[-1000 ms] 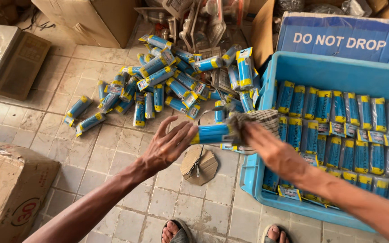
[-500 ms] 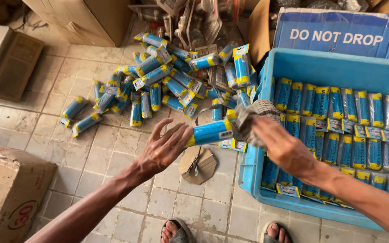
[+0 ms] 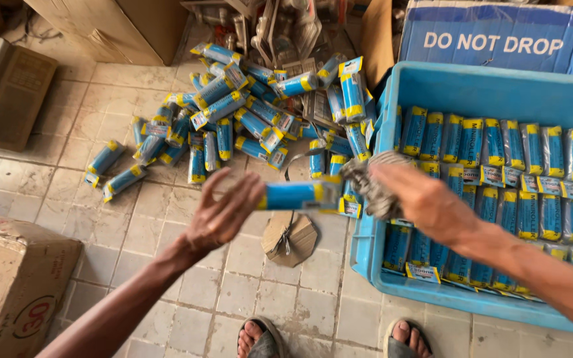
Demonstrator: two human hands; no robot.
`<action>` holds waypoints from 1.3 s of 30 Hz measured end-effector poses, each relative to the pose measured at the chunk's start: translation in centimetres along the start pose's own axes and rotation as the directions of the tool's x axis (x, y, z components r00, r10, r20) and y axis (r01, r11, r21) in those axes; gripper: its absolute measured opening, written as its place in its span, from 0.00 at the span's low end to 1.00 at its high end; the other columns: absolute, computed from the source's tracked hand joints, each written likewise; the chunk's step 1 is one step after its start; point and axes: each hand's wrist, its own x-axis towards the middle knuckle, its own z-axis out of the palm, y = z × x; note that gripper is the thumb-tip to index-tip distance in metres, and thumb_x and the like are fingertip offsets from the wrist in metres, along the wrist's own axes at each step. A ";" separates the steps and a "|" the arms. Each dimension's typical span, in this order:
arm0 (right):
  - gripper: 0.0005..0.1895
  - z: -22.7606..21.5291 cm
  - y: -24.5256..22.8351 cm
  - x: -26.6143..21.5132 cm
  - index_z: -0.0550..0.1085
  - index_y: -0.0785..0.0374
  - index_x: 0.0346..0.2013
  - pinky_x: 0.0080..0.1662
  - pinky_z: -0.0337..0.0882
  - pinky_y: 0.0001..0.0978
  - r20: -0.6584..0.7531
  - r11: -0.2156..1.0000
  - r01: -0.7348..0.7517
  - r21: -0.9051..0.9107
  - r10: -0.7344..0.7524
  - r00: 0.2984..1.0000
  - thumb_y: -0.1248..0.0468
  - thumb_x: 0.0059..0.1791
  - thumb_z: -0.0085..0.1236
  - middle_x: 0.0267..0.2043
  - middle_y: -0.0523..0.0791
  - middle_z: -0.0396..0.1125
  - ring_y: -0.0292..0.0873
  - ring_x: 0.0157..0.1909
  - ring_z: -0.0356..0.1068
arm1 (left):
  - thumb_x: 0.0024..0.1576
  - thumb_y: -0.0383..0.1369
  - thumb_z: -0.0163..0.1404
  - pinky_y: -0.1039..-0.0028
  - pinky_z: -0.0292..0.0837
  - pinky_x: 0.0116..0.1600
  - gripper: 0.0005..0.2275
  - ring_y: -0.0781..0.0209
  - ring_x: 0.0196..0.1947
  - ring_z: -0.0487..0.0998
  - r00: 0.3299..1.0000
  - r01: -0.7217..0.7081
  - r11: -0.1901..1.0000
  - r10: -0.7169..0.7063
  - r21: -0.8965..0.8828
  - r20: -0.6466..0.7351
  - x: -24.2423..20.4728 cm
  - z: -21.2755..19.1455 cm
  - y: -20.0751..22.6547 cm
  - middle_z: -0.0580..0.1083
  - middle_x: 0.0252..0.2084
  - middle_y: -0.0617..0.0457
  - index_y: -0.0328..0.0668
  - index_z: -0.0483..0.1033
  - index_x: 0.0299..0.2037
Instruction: The person picks up packaged blue rollers from the floor, wipes them with a cloth, and places them into a blue plastic crate, occasionally rearranging the items inside the crate.
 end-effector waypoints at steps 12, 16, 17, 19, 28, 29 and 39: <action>0.21 -16.0 -5.1 -0.9 0.73 0.78 0.57 0.52 0.69 0.44 -0.098 0.972 -0.226 -0.068 0.219 0.971 0.76 0.48 0.55 0.48 0.56 0.69 0.55 0.48 0.69 | 0.64 0.21 0.48 0.47 0.58 0.65 0.14 0.44 0.59 0.76 0.968 0.095 0.989 -0.067 -0.109 0.240 -0.8 -1.6 -1.0 0.73 0.57 0.35 0.22 0.66 0.59; 0.30 -11.9 -5.3 -4.3 0.68 0.52 0.62 0.47 0.74 0.33 0.173 0.778 -0.338 -0.530 0.490 0.855 0.63 0.43 0.49 0.51 0.41 0.69 0.45 0.52 0.70 | 0.63 0.20 0.51 0.48 0.60 0.65 0.15 0.46 0.58 0.76 0.974 0.087 0.990 -0.061 -0.110 0.220 -1.0 -0.7 -1.0 0.74 0.57 0.37 0.24 0.66 0.59; 0.33 -10.3 -5.9 -4.0 0.66 0.59 0.62 0.52 0.72 0.34 0.268 0.900 -0.270 -0.343 0.369 0.890 0.68 0.40 0.52 0.54 0.47 0.67 0.46 0.53 0.69 | 0.63 0.20 0.50 0.48 0.61 0.64 0.14 0.46 0.58 0.76 0.975 0.077 0.990 -0.050 -0.117 0.218 -0.7 -0.6 -0.9 0.74 0.57 0.36 0.24 0.67 0.59; 0.36 -6.8 -7.3 -3.5 0.64 0.65 0.61 0.57 0.70 0.36 0.328 0.971 -0.198 -0.134 0.232 0.916 0.73 0.37 0.56 0.58 0.52 0.65 0.48 0.52 0.68 | 0.63 0.21 0.48 0.48 0.62 0.63 0.14 0.46 0.58 0.76 0.976 0.063 0.990 -0.035 -0.129 0.214 -0.1 -0.5 -0.7 0.74 0.57 0.36 0.23 0.67 0.58; 0.36 0.9 -8.4 -6.2 0.52 0.56 0.71 0.67 0.49 0.49 0.194 0.969 0.172 -0.178 -0.137 0.971 0.49 0.50 0.45 0.72 0.50 0.49 0.51 0.74 0.46 | 0.61 0.22 0.56 0.49 0.62 0.63 0.15 0.48 0.56 0.78 0.976 0.099 0.989 -0.076 -0.106 0.203 0.2 -0.5 -0.5 0.76 0.54 0.36 0.25 0.69 0.57; 0.35 0.4 -8.4 -6.0 0.52 0.56 0.71 0.67 0.50 0.48 0.202 0.978 0.152 -0.143 -0.122 0.972 0.51 0.51 0.45 0.71 0.53 0.49 0.51 0.73 0.48 | 0.61 0.23 0.56 0.49 0.63 0.63 0.16 0.48 0.56 0.78 0.977 0.100 0.988 -0.076 -0.115 0.200 0.3 -0.4 -0.5 0.76 0.54 0.36 0.25 0.69 0.57; 0.41 -0.8 -8.4 -6.0 0.54 0.63 0.69 0.69 0.51 0.49 0.100 0.959 0.163 -0.233 -0.143 0.985 0.44 0.49 0.49 0.70 0.57 0.50 0.55 0.72 0.49 | 0.62 0.22 0.53 0.50 0.62 0.63 0.14 0.48 0.55 0.79 0.984 0.087 0.980 -0.057 -0.176 0.170 2.2 0.4 0.6 0.76 0.53 0.38 0.26 0.69 0.56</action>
